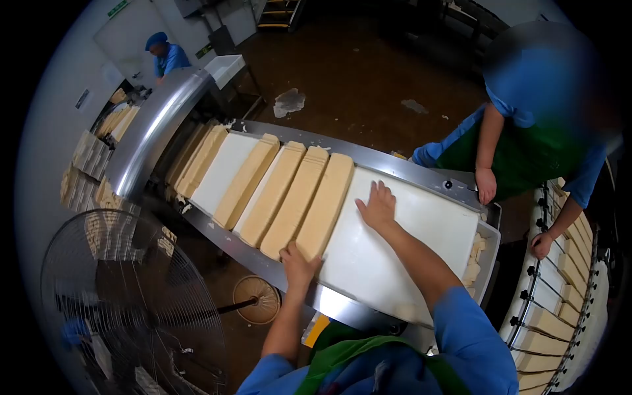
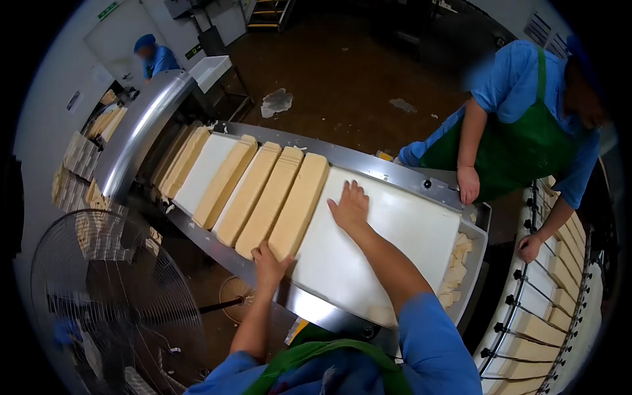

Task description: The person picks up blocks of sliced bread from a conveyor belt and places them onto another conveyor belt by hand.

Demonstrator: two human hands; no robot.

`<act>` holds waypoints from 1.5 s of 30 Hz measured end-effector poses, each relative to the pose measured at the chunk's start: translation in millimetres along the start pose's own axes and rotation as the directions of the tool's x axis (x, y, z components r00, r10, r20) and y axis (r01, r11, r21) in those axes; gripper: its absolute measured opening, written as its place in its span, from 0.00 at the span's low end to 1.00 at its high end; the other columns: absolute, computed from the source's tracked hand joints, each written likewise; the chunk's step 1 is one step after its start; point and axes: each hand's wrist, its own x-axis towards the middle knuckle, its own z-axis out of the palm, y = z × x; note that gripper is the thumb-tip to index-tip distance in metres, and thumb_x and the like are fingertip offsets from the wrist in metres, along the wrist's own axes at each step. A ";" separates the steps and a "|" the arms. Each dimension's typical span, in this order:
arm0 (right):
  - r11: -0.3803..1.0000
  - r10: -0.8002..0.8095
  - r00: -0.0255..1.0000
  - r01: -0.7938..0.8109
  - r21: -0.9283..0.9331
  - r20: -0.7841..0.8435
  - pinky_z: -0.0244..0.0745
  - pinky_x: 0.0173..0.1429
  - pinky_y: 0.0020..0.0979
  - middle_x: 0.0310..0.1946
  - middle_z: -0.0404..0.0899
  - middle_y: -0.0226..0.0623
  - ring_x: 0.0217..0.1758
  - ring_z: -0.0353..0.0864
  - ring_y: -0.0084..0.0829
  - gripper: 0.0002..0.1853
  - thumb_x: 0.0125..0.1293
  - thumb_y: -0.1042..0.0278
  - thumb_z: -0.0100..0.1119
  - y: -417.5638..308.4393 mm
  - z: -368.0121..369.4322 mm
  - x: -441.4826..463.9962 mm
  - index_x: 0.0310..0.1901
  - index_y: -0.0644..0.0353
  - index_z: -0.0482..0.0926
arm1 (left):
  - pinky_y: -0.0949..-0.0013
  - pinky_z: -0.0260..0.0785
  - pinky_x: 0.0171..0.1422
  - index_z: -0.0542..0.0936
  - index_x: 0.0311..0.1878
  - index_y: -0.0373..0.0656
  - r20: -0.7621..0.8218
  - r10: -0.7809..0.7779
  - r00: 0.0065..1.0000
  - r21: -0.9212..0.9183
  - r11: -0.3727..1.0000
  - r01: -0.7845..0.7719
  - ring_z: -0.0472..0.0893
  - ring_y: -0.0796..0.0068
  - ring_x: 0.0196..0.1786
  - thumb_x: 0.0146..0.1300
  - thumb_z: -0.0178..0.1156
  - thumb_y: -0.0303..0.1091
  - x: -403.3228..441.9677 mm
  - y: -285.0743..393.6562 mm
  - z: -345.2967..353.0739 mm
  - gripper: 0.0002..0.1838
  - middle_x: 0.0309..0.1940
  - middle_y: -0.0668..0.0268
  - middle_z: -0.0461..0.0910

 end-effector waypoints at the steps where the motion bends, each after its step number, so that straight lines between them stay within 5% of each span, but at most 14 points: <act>1: 1.000 0.022 0.999 -0.022 0.003 0.044 0.50 0.71 0.45 0.72 0.50 0.48 0.72 0.53 0.44 0.40 0.63 0.42 0.51 -18.0 -0.2 17.3 0.70 0.59 0.56 | 0.51 0.65 0.57 0.62 0.59 0.33 -0.010 0.009 1.000 0.050 0.999 -0.008 0.69 0.43 0.52 0.42 0.74 0.43 -0.2 1.3 0.7 0.45 0.50 0.44 0.65; 7: 0.994 0.046 0.983 -0.064 0.093 0.179 0.52 0.72 0.45 0.76 0.35 0.46 0.74 0.50 0.49 0.38 0.66 0.37 0.42 -84.8 2.1 85.2 0.73 0.43 0.49 | 0.51 0.67 0.52 0.60 0.58 0.25 0.028 0.051 0.998 0.178 0.983 -0.055 0.71 0.43 0.49 0.46 0.70 0.49 1.5 4.9 10.9 0.45 0.47 0.44 0.69; 12: 0.971 0.165 0.971 -0.191 0.145 0.174 0.54 0.71 0.49 0.75 0.37 0.46 0.76 0.44 0.51 0.41 0.60 0.37 0.54 -83.5 27.2 91.5 0.71 0.44 0.55 | 0.49 0.66 0.53 0.67 0.51 0.28 0.009 0.137 0.991 0.261 0.956 -0.135 0.71 0.43 0.50 0.47 0.69 0.47 -2.5 1.3 17.1 0.37 0.46 0.42 0.71; 15: 0.945 0.262 0.961 -0.273 0.181 0.086 0.65 0.63 0.51 0.66 0.53 0.52 0.62 0.64 0.54 0.36 0.56 0.46 0.60 -63.5 -18.0 55.0 0.62 0.55 0.62 | 0.46 0.63 0.56 0.66 0.50 0.29 -0.178 0.357 0.917 0.390 0.881 -0.267 0.69 0.42 0.52 0.45 0.69 0.43 -11.2 -36.2 58.1 0.35 0.48 0.40 0.68; 17: 0.902 0.371 0.926 -0.377 0.210 0.068 0.64 0.63 0.51 0.65 0.55 0.53 0.63 0.63 0.55 0.38 0.54 0.47 0.61 -27.2 -44.1 26.8 0.62 0.57 0.62 | 0.44 0.64 0.58 0.64 0.50 0.28 0.146 0.036 0.989 0.025 0.999 -0.040 0.68 0.36 0.50 0.43 0.71 0.42 -20.7 26.3 18.4 0.37 0.46 0.38 0.67; 21: 0.842 0.530 0.847 -0.519 0.150 -0.042 0.62 0.66 0.49 0.68 0.53 0.52 0.68 0.60 0.52 0.44 0.52 0.45 0.62 92.5 -48.6 -24.8 0.67 0.57 0.58 | 0.45 0.66 0.57 0.54 0.65 0.28 0.330 0.420 0.845 -0.058 0.903 -0.426 0.69 0.35 0.52 0.47 0.71 0.51 -52.5 8.0 76.7 0.52 0.54 0.32 0.61; 23: 0.783 0.621 0.784 -0.621 0.041 -0.003 0.64 0.65 0.46 0.69 0.50 0.53 0.74 0.49 0.51 0.48 0.52 0.43 0.62 128.6 -75.6 -57.2 0.68 0.63 0.54 | 0.44 0.69 0.52 0.55 0.63 0.29 0.330 0.509 0.795 -0.372 0.844 -0.386 0.71 0.34 0.51 0.47 0.71 0.54 -74.2 39.5 75.4 0.51 0.54 0.32 0.61; 27: 0.631 0.765 0.643 -0.741 0.229 -0.025 0.65 0.63 0.45 0.69 0.46 0.56 0.74 0.49 0.52 0.49 0.50 0.45 0.64 166.2 -105.9 -111.6 0.66 0.65 0.53 | 0.44 0.70 0.52 0.54 0.64 0.32 0.542 0.475 0.693 -0.129 0.862 -0.490 0.73 0.32 0.50 0.50 0.67 0.57 -109.1 92.1 84.4 0.50 0.55 0.32 0.59; 29: 0.566 0.813 0.576 -0.747 0.348 -0.088 0.65 0.63 0.46 0.68 0.46 0.57 0.72 0.52 0.53 0.48 0.49 0.47 0.65 197.6 -104.0 -140.8 0.65 0.65 0.53 | 0.44 0.70 0.52 0.54 0.65 0.33 0.511 0.449 0.733 -0.075 0.872 -0.483 0.73 0.35 0.50 0.51 0.67 0.57 -125.2 111.1 93.5 0.50 0.57 0.32 0.58; 30: 0.486 0.853 0.513 -0.712 0.507 -0.097 0.65 0.62 0.48 0.67 0.47 0.58 0.69 0.56 0.55 0.45 0.48 0.50 0.65 211.2 -112.1 -159.6 0.63 0.64 0.55 | 0.46 0.64 0.57 0.62 0.54 0.30 0.445 0.481 0.756 -0.182 0.875 -0.449 0.69 0.36 0.47 0.44 0.70 0.37 -135.6 147.3 77.9 0.37 0.49 0.38 0.63; 31: 0.390 0.893 0.441 -0.654 0.648 -0.091 0.65 0.62 0.50 0.65 0.48 0.58 0.66 0.60 0.57 0.43 0.47 0.53 0.66 224.3 -118.9 -178.6 0.61 0.63 0.56 | 0.46 0.64 0.57 0.62 0.54 0.30 0.463 0.496 0.734 -0.173 0.863 -0.474 0.69 0.36 0.47 0.44 0.70 0.37 -143.0 169.4 79.1 0.37 0.49 0.38 0.63; 33: 0.512 0.859 0.319 -0.491 0.705 -0.402 0.65 0.60 0.54 0.59 0.55 0.59 0.57 0.66 0.63 0.40 0.48 0.56 0.64 254.2 -133.4 -216.8 0.60 0.60 0.55 | 0.50 0.60 0.64 0.57 0.63 0.31 0.423 0.580 0.696 -0.300 0.814 -0.496 0.61 0.31 0.58 0.45 0.69 0.33 -166.5 198.7 85.5 0.43 0.58 0.30 0.53; 37: 0.441 0.894 0.151 -0.460 0.771 -0.421 0.66 0.59 0.53 0.57 0.57 0.60 0.55 0.66 0.65 0.39 0.50 0.54 0.62 323.0 -196.9 -291.4 0.60 0.62 0.55 | 0.52 0.53 0.69 0.53 0.70 0.43 0.340 0.758 0.557 -0.424 0.652 -0.628 0.50 0.28 0.67 0.51 0.64 0.25 -216.4 272.9 100.1 0.44 0.65 0.28 0.37; 45: 0.326 0.934 0.001 -0.418 0.848 -0.358 0.70 0.57 0.51 0.56 0.59 0.58 0.55 0.70 0.60 0.40 0.51 0.48 0.60 501.2 -261.5 -369.0 0.60 0.64 0.56 | 0.52 0.50 0.71 0.52 0.68 0.30 0.114 0.943 0.312 -0.503 0.326 -0.800 0.53 0.39 0.69 0.54 0.65 0.26 -301.1 409.1 164.4 0.42 0.65 0.36 0.51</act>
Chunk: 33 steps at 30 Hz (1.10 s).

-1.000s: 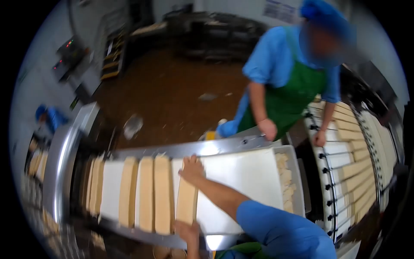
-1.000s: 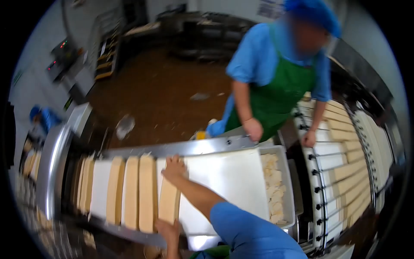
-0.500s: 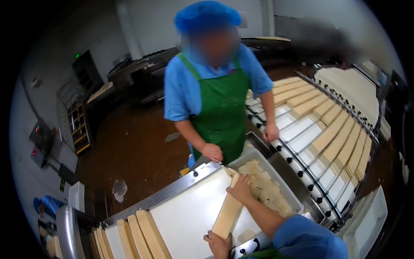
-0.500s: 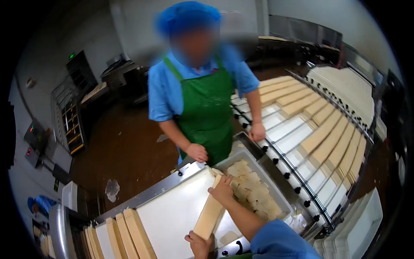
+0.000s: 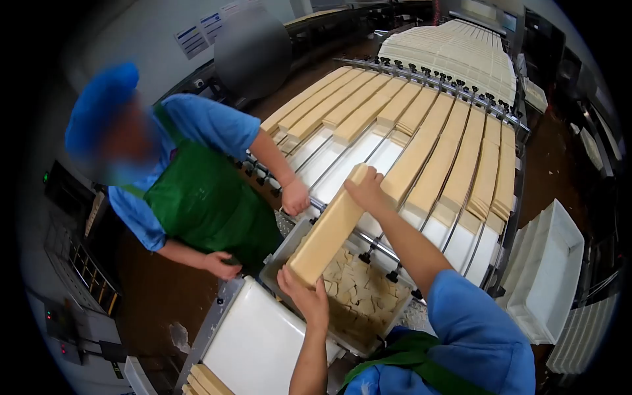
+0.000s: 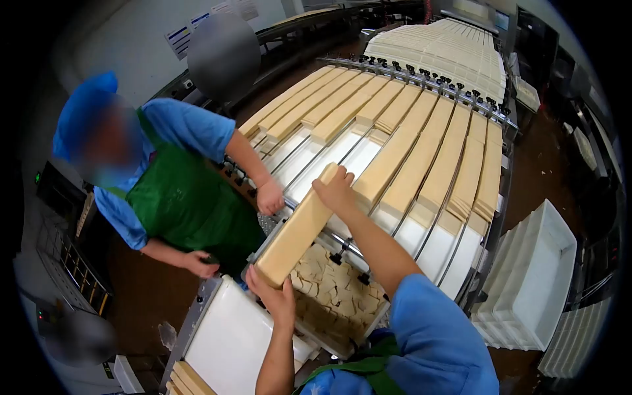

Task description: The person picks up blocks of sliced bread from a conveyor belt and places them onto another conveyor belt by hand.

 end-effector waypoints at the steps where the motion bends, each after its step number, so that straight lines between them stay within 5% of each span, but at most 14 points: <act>1: 0.999 0.047 0.998 -0.046 -0.020 0.033 0.71 0.57 0.50 0.56 0.59 0.57 0.56 0.70 0.59 0.42 0.51 0.47 0.61 3.3 -5.4 19.6 0.61 0.64 0.55 | 0.53 0.51 0.71 0.53 0.68 0.30 0.016 0.052 0.999 -0.028 0.998 -0.051 0.55 0.40 0.68 0.54 0.65 0.26 13.9 2.0 13.2 0.42 0.65 0.37 0.53; 4: 0.984 0.134 0.987 -0.122 -0.128 0.092 0.69 0.59 0.49 0.60 0.62 0.54 0.60 0.68 0.56 0.44 0.51 0.40 0.57 15.5 -19.3 75.7 0.64 0.65 0.59 | 0.54 0.52 0.70 0.56 0.68 0.31 0.032 0.149 0.988 -0.071 0.987 -0.146 0.60 0.43 0.66 0.53 0.67 0.27 54.5 7.7 47.2 0.41 0.63 0.41 0.58; 6: 0.827 0.157 0.956 0.011 -0.562 0.249 0.58 0.66 0.51 0.58 0.69 0.54 0.64 0.64 0.53 0.39 0.58 0.38 0.47 35.6 -26.3 112.9 0.59 0.66 0.67 | 0.57 0.60 0.66 0.55 0.69 0.32 0.202 0.165 0.965 -0.191 0.973 -0.126 0.65 0.47 0.64 0.54 0.67 0.26 77.5 3.3 67.7 0.42 0.62 0.45 0.61; 10: 0.777 0.083 0.981 0.046 -0.628 0.174 0.49 0.68 0.47 0.60 0.72 0.46 0.64 0.62 0.46 0.35 0.62 0.42 0.37 78.1 -21.6 172.6 0.57 0.64 0.74 | 0.67 0.72 0.52 0.57 0.70 0.36 0.468 0.085 0.880 -0.338 0.937 0.090 0.72 0.59 0.58 0.55 0.66 0.24 104.8 3.4 97.1 0.41 0.60 0.48 0.65; 11: 0.746 0.072 0.982 0.061 -0.663 0.172 0.50 0.67 0.50 0.58 0.73 0.48 0.63 0.63 0.49 0.32 0.64 0.45 0.35 84.3 -21.9 188.8 0.55 0.63 0.76 | 0.66 0.68 0.61 0.54 0.71 0.37 0.514 0.105 0.851 -0.325 0.942 0.080 0.71 0.65 0.59 0.57 0.62 0.21 106.1 -0.8 106.5 0.40 0.62 0.54 0.61; 14: 0.717 0.048 0.987 0.074 -0.693 0.155 0.51 0.66 0.50 0.55 0.75 0.50 0.62 0.64 0.51 0.29 0.66 0.49 0.32 98.5 -23.2 218.2 0.50 0.62 0.79 | 0.67 0.70 0.58 0.56 0.70 0.37 0.445 0.217 0.869 -0.350 0.935 -0.054 0.70 0.60 0.60 0.56 0.63 0.21 104.4 -2.8 136.0 0.39 0.61 0.51 0.62; 17: 0.744 0.158 0.961 0.037 -0.668 0.229 0.45 0.69 0.44 0.59 0.73 0.46 0.64 0.62 0.44 0.32 0.65 0.48 0.31 89.8 -36.6 226.3 0.53 0.66 0.78 | 0.68 0.70 0.58 0.55 0.71 0.38 0.478 0.198 0.855 -0.410 0.912 0.018 0.68 0.60 0.62 0.59 0.57 0.19 107.5 2.8 156.8 0.36 0.63 0.52 0.60; 19: 0.677 0.014 0.999 -0.042 -0.735 -0.044 0.47 0.68 0.41 0.57 0.74 0.45 0.63 0.63 0.44 0.29 0.67 0.52 0.33 105.5 -26.8 235.4 0.53 0.66 0.78 | 0.68 0.72 0.55 0.56 0.70 0.37 0.474 0.226 0.851 -0.322 0.944 -0.071 0.67 0.58 0.62 0.60 0.54 0.20 111.2 12.2 162.8 0.34 0.63 0.51 0.59; 22: 0.765 0.123 0.985 -0.017 -0.644 0.120 0.46 0.70 0.40 0.57 0.73 0.45 0.65 0.61 0.44 0.27 0.68 0.55 0.36 81.5 -53.8 231.9 0.55 0.67 0.75 | 0.70 0.69 0.58 0.55 0.71 0.38 0.524 0.169 0.835 -0.328 0.945 0.014 0.68 0.61 0.62 0.61 0.54 0.20 112.7 9.2 183.9 0.34 0.63 0.52 0.59; 26: 0.705 0.040 0.998 0.000 -0.709 0.039 0.52 0.66 0.45 0.59 0.67 0.50 0.65 0.62 0.42 0.25 0.65 0.53 0.38 107.4 -44.7 248.1 0.50 0.66 0.75 | 0.70 0.71 0.55 0.55 0.71 0.38 0.546 0.150 0.824 -0.256 0.967 -0.006 0.69 0.61 0.61 0.62 0.53 0.21 116.3 14.3 207.0 0.33 0.64 0.51 0.59; 28: 0.659 0.042 0.997 0.025 -0.751 0.070 0.48 0.70 0.46 0.67 0.58 0.51 0.70 0.55 0.43 0.31 0.67 0.47 0.37 101.8 -44.3 241.8 0.59 0.68 0.69 | 0.70 0.71 0.54 0.55 0.71 0.39 0.434 0.395 0.810 -0.084 0.913 -0.400 0.70 0.64 0.60 0.63 0.51 0.20 119.2 5.9 219.5 0.33 0.66 0.52 0.60; 29: 0.661 0.042 0.997 0.024 -0.750 0.069 0.48 0.70 0.46 0.67 0.58 0.51 0.70 0.55 0.43 0.31 0.67 0.47 0.37 100.5 -40.7 235.4 0.59 0.68 0.69 | 0.70 0.71 0.54 0.55 0.71 0.39 0.433 0.397 0.809 -0.084 0.912 -0.402 0.70 0.64 0.60 0.63 0.51 0.20 122.4 13.3 221.1 0.33 0.66 0.52 0.60; 31: 0.679 0.031 0.999 0.004 -0.734 0.034 0.33 0.77 0.44 0.74 0.46 0.46 0.77 0.40 0.45 0.38 0.69 0.42 0.34 97.3 -32.7 223.1 0.70 0.66 0.54 | 0.63 0.58 0.69 0.57 0.70 0.38 0.634 0.100 0.767 -0.473 0.835 0.283 0.63 0.52 0.68 0.59 0.50 0.18 127.0 29.1 229.6 0.33 0.66 0.47 0.61; 33: 0.705 0.055 0.997 0.000 -0.709 0.054 0.29 0.77 0.43 0.75 0.42 0.47 0.78 0.36 0.44 0.40 0.69 0.40 0.34 99.4 -30.5 221.7 0.71 0.66 0.51 | 0.63 0.57 0.70 0.58 0.70 0.38 0.595 0.135 0.792 -0.452 0.871 0.191 0.62 0.52 0.69 0.59 0.49 0.17 126.2 21.3 241.0 0.33 0.67 0.47 0.61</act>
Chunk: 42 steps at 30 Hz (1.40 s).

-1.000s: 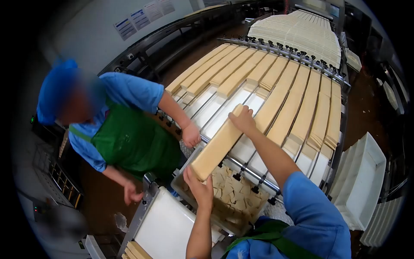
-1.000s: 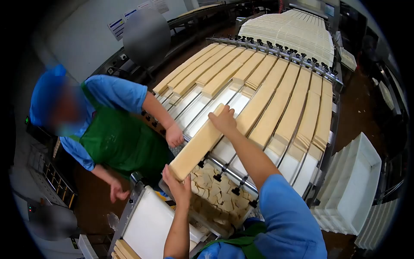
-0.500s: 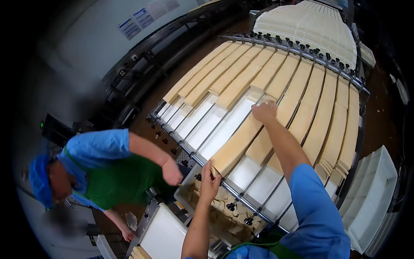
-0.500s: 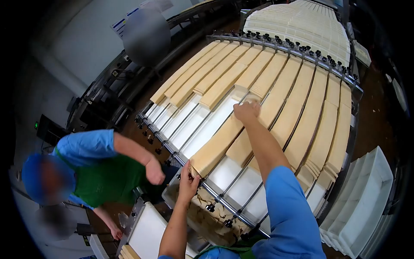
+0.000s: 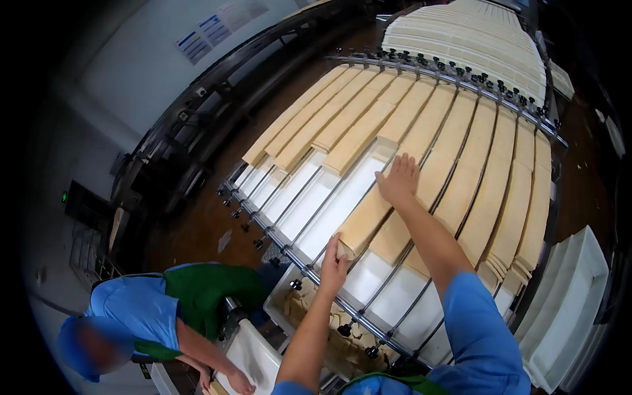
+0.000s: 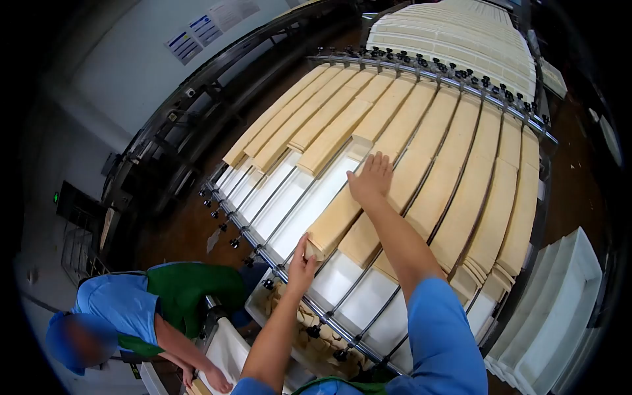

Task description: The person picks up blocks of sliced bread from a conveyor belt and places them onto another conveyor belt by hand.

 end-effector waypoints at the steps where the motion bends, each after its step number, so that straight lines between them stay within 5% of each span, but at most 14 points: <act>1: 0.999 0.005 0.999 -0.007 0.037 0.034 0.26 0.78 0.43 0.75 0.39 0.48 0.79 0.32 0.43 0.42 0.68 0.38 0.33 0.1 2.1 0.5 0.72 0.66 0.47 | 0.62 0.56 0.70 0.58 0.69 0.38 -0.015 0.053 0.998 0.088 0.995 -0.051 0.61 0.53 0.70 0.58 0.48 0.17 1.5 -7.7 0.2 0.33 0.67 0.47 0.61; 2: 0.999 0.013 1.000 -0.013 0.030 0.009 0.27 0.78 0.44 0.75 0.39 0.49 0.79 0.33 0.44 0.43 0.68 0.37 0.34 0.7 6.6 2.2 0.71 0.67 0.48 | 0.71 0.60 0.66 0.59 0.70 0.40 -0.031 0.015 0.999 0.125 0.992 -0.011 0.66 0.63 0.67 0.60 0.47 0.16 -1.8 -10.9 -1.5 0.32 0.65 0.52 0.65; 5: 0.996 0.003 0.999 0.001 0.088 -0.037 0.29 0.77 0.47 0.74 0.43 0.53 0.78 0.36 0.46 0.44 0.66 0.39 0.42 9.5 23.5 13.3 0.71 0.68 0.48 | 0.69 0.61 0.66 0.64 0.67 0.39 -0.323 0.247 0.914 0.302 0.942 -0.148 0.66 0.60 0.66 0.56 0.47 0.16 -25.7 -2.0 3.2 0.31 0.64 0.52 0.66; 9: 0.993 -0.096 0.929 0.113 0.027 -0.358 0.44 0.74 0.50 0.67 0.57 0.52 0.73 0.50 0.49 0.40 0.61 0.42 0.55 35.7 87.9 52.5 0.64 0.67 0.61 | 0.61 0.57 0.69 0.68 0.63 0.39 -0.463 0.121 0.878 0.205 0.978 -0.026 0.63 0.55 0.67 0.56 0.46 0.18 -110.9 7.8 4.2 0.28 0.63 0.51 0.66; 15: 0.987 -0.045 0.986 0.070 -0.148 0.163 0.40 0.74 0.56 0.75 0.39 0.45 0.77 0.38 0.50 0.49 0.61 0.25 0.38 20.4 24.6 56.6 0.73 0.54 0.47 | 0.59 0.58 0.69 0.67 0.64 0.39 -0.607 0.083 0.790 0.351 0.920 0.173 0.67 0.49 0.64 0.60 0.48 0.20 -247.6 16.6 -6.5 0.26 0.65 0.50 0.60; 17: 0.982 -0.068 0.972 0.106 -0.159 0.225 0.39 0.74 0.57 0.76 0.37 0.44 0.78 0.35 0.49 0.47 0.62 0.26 0.37 21.3 19.2 50.3 0.74 0.52 0.46 | 0.58 0.57 0.70 0.65 0.65 0.40 -0.489 -0.005 0.872 0.357 0.911 0.205 0.60 0.51 0.69 0.65 0.52 0.27 -295.5 0.2 -10.5 0.24 0.66 0.52 0.61; 21: 0.866 -0.475 0.876 0.482 -0.128 0.087 0.40 0.74 0.56 0.75 0.43 0.46 0.77 0.38 0.52 0.39 0.66 0.44 0.49 5.8 24.0 -75.0 0.72 0.55 0.51 | 0.61 0.54 0.71 0.60 0.70 0.41 0.082 -0.434 0.897 -0.261 0.859 0.440 0.63 0.57 0.69 0.70 0.49 0.38 -376.8 17.0 -17.8 0.27 0.67 0.53 0.62; 24: 0.389 -0.909 0.398 0.916 0.096 -0.121 0.44 0.73 0.53 0.69 0.53 0.56 0.72 0.50 0.57 0.43 0.51 0.60 0.68 18.9 79.9 -162.4 0.67 0.61 0.59 | 0.64 0.61 0.66 0.62 0.69 0.45 0.179 -0.341 0.923 -0.410 0.827 0.385 0.70 0.70 0.63 0.69 0.51 0.41 -448.9 -20.7 19.9 0.27 0.61 0.60 0.71; 29: 0.260 -0.962 0.274 0.917 0.302 -0.004 0.46 0.70 0.55 0.61 0.68 0.52 0.65 0.65 0.48 0.31 0.50 0.58 0.65 -16.4 18.3 -313.7 0.55 0.62 0.71 | 0.60 0.65 0.62 0.67 0.65 0.45 0.319 -0.563 0.762 -0.095 0.781 0.617 0.74 0.64 0.59 0.66 0.53 0.44 -547.6 15.1 18.5 0.26 0.57 0.59 0.74; 31: 0.447 -0.844 0.388 0.891 0.084 0.371 0.44 0.70 0.56 0.43 0.81 0.46 0.48 0.80 0.43 0.21 0.53 0.55 0.62 -26.6 26.8 -316.6 0.45 0.60 0.80 | 0.59 0.67 0.61 0.68 0.63 0.45 0.313 -0.676 0.667 0.132 0.726 0.675 0.75 0.61 0.58 0.65 0.54 0.46 -583.0 34.0 6.6 0.26 0.56 0.58 0.76; 32: 0.426 -0.879 0.396 0.903 0.063 0.265 0.44 0.70 0.57 0.29 0.84 0.42 0.36 0.84 0.42 0.18 0.56 0.52 0.57 -26.5 36.9 -315.6 0.36 0.58 0.84 | 0.58 0.68 0.60 0.69 0.62 0.45 0.290 -0.732 0.617 0.256 0.680 0.687 0.76 0.60 0.57 0.65 0.54 0.46 -598.1 45.8 -4.3 0.26 0.55 0.58 0.76; 37: 0.625 -0.692 0.616 0.772 -0.115 0.377 0.52 0.66 0.60 0.34 0.84 0.46 0.41 0.83 0.46 0.25 0.59 0.44 0.49 -48.7 31.8 -321.0 0.37 0.60 0.84 | 0.52 0.72 0.53 0.76 0.52 0.45 0.006 -0.905 0.425 0.700 0.307 0.645 0.80 0.50 0.50 0.60 0.56 0.50 -599.7 140.6 -103.0 0.23 0.50 0.54 0.79; 39: 0.659 -0.695 0.648 0.748 -0.085 0.313 0.54 0.66 0.59 0.34 0.84 0.46 0.41 0.84 0.46 0.25 0.59 0.45 0.49 -47.8 35.3 -324.4 0.35 0.61 0.84 | 0.60 0.71 0.57 0.74 0.58 0.44 -0.409 -0.586 0.699 0.487 0.507 0.711 0.78 0.53 0.54 0.62 0.58 0.48 -612.9 167.2 -132.1 0.25 0.54 0.54 0.77; 42: 0.635 -0.700 0.624 0.766 -0.096 0.346 0.49 0.64 0.67 0.37 0.84 0.44 0.44 0.83 0.47 0.23 0.61 0.49 0.45 -44.1 60.5 -313.3 0.34 0.59 0.84 | 0.63 0.71 0.55 0.76 0.52 0.41 -0.744 0.017 0.668 0.461 0.736 0.495 0.78 0.53 0.51 0.61 0.61 0.35 -568.4 308.9 -159.4 0.17 0.48 0.54 0.79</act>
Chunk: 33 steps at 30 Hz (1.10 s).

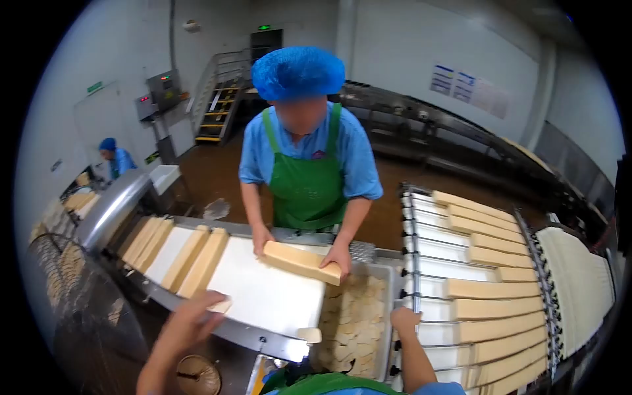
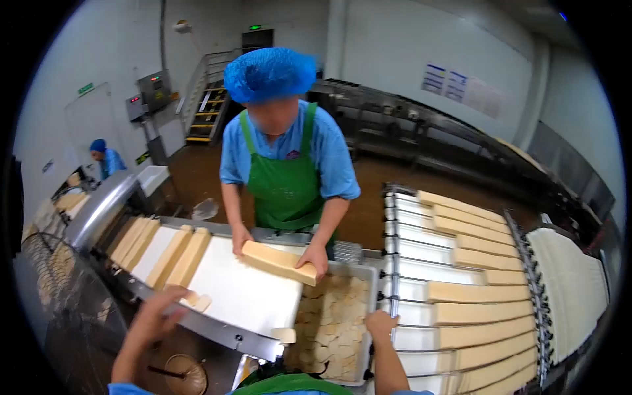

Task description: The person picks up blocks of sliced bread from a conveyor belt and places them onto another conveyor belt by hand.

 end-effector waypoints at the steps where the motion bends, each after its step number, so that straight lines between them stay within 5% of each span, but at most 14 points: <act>1: 1.000 -0.015 1.000 0.015 -0.015 -0.003 0.49 0.64 0.68 0.38 0.84 0.43 0.45 0.82 0.48 0.22 0.61 0.50 0.44 4.3 6.3 1.8 0.34 0.58 0.84 | 0.62 0.69 0.55 0.77 0.47 0.38 -0.155 0.109 0.982 0.092 0.991 -0.095 0.79 0.57 0.49 0.56 0.62 0.26 1.3 29.8 -21.5 0.14 0.46 0.54 0.79; 2: 0.999 -0.031 1.000 0.031 -0.019 -0.005 0.49 0.63 0.69 0.37 0.84 0.43 0.45 0.83 0.48 0.22 0.61 0.51 0.44 3.1 -0.5 -2.1 0.34 0.58 0.84 | 0.64 0.69 0.51 0.77 0.44 0.40 -0.331 0.334 0.882 0.233 0.935 -0.266 0.78 0.60 0.46 0.62 0.59 0.34 -5.7 34.2 -33.5 0.10 0.44 0.56 0.78; 3: 0.998 -0.049 0.999 0.049 -0.028 -0.002 0.49 0.62 0.69 0.37 0.84 0.43 0.44 0.83 0.48 0.21 0.61 0.52 0.44 -0.6 -7.2 -7.7 0.34 0.57 0.84 | 0.67 0.69 0.48 0.75 0.43 0.41 -0.501 0.449 0.740 0.114 0.882 -0.458 0.75 0.65 0.45 0.67 0.52 0.44 -11.2 44.3 -43.1 0.15 0.44 0.58 0.77; 5: 0.995 -0.074 0.997 0.071 -0.074 -0.035 0.52 0.60 0.69 0.37 0.84 0.42 0.42 0.83 0.46 0.19 0.60 0.54 0.45 4.2 5.1 -0.9 0.33 0.56 0.85 | 0.67 0.69 0.48 0.75 0.43 0.41 -0.647 0.589 0.484 0.167 0.730 -0.663 0.75 0.65 0.45 0.67 0.52 0.44 -22.5 59.7 -42.2 0.15 0.44 0.58 0.77; 7: 0.998 -0.042 0.999 0.042 -0.051 0.003 0.52 0.66 0.62 0.37 0.84 0.46 0.45 0.83 0.46 0.23 0.61 0.52 0.43 -3.8 -19.6 -14.2 0.35 0.60 0.85 | 0.67 0.69 0.48 0.75 0.43 0.41 -0.675 0.640 0.366 0.188 0.630 -0.754 0.75 0.65 0.45 0.67 0.52 0.44 -22.6 75.6 -26.9 0.15 0.44 0.58 0.77; 9: 0.997 -0.068 0.997 0.069 -0.046 0.023 0.52 0.66 0.60 0.38 0.84 0.47 0.45 0.83 0.47 0.23 0.61 0.52 0.42 -7.0 -24.5 -18.3 0.35 0.60 0.85 | 0.67 0.69 0.48 0.75 0.43 0.41 -0.638 0.671 0.377 0.135 0.579 -0.804 0.75 0.66 0.45 0.67 0.52 0.44 -12.3 86.7 -3.6 0.15 0.44 0.58 0.77; 15: 0.996 0.004 0.999 -0.006 -0.084 -0.033 0.55 0.60 0.65 0.38 0.85 0.40 0.40 0.84 0.44 0.17 0.60 0.58 0.45 -15.5 -16.5 -10.5 0.35 0.57 0.84 | 0.67 0.68 0.48 0.75 0.43 0.41 -0.386 0.644 0.661 -0.221 0.630 -0.744 0.75 0.66 0.44 0.67 0.52 0.43 13.5 96.7 81.7 0.14 0.44 0.58 0.77; 22: 1.000 0.009 0.988 -0.013 -0.024 -0.156 0.53 0.59 0.65 0.31 0.85 0.41 0.33 0.84 0.42 0.15 0.60 0.63 0.45 -11.7 -5.8 -0.3 0.33 0.59 0.83 | 0.68 0.68 0.48 0.75 0.43 0.40 0.134 0.382 0.914 -0.493 0.826 -0.273 0.75 0.66 0.44 0.67 0.51 0.42 0.4 65.6 186.3 0.14 0.43 0.58 0.77; 26: 1.000 -0.004 0.994 0.003 -0.008 -0.108 0.53 0.60 0.66 0.30 0.84 0.41 0.33 0.83 0.40 0.15 0.61 0.62 0.46 -22.0 -32.4 -17.6 0.32 0.56 0.83 | 0.68 0.68 0.48 0.75 0.43 0.40 0.341 0.193 0.920 -0.441 0.897 -0.025 0.75 0.67 0.44 0.67 0.51 0.42 -26.4 42.9 200.1 0.14 0.43 0.58 0.77; 31: 0.996 0.020 0.996 -0.013 0.083 -0.091 0.49 0.63 0.69 0.35 0.85 0.39 0.39 0.84 0.43 0.18 0.60 0.55 0.46 4.9 57.3 10.4 0.32 0.54 0.85 | 0.68 0.68 0.48 0.75 0.44 0.40 0.467 0.016 0.884 -0.338 0.927 0.162 0.75 0.67 0.44 0.67 0.51 0.42 -60.2 27.8 217.4 0.14 0.43 0.58 0.77; 33: 0.999 0.032 0.992 -0.028 0.032 -0.121 0.48 0.65 0.68 0.34 0.84 0.44 0.38 0.85 0.43 0.18 0.60 0.55 0.46 -10.6 4.6 -11.3 0.32 0.57 0.84 | 0.68 0.68 0.48 0.75 0.44 0.40 0.493 -0.027 0.870 -0.309 0.929 0.204 0.75 0.67 0.44 0.67 0.51 0.41 -66.3 27.7 220.6 0.14 0.43 0.58 0.77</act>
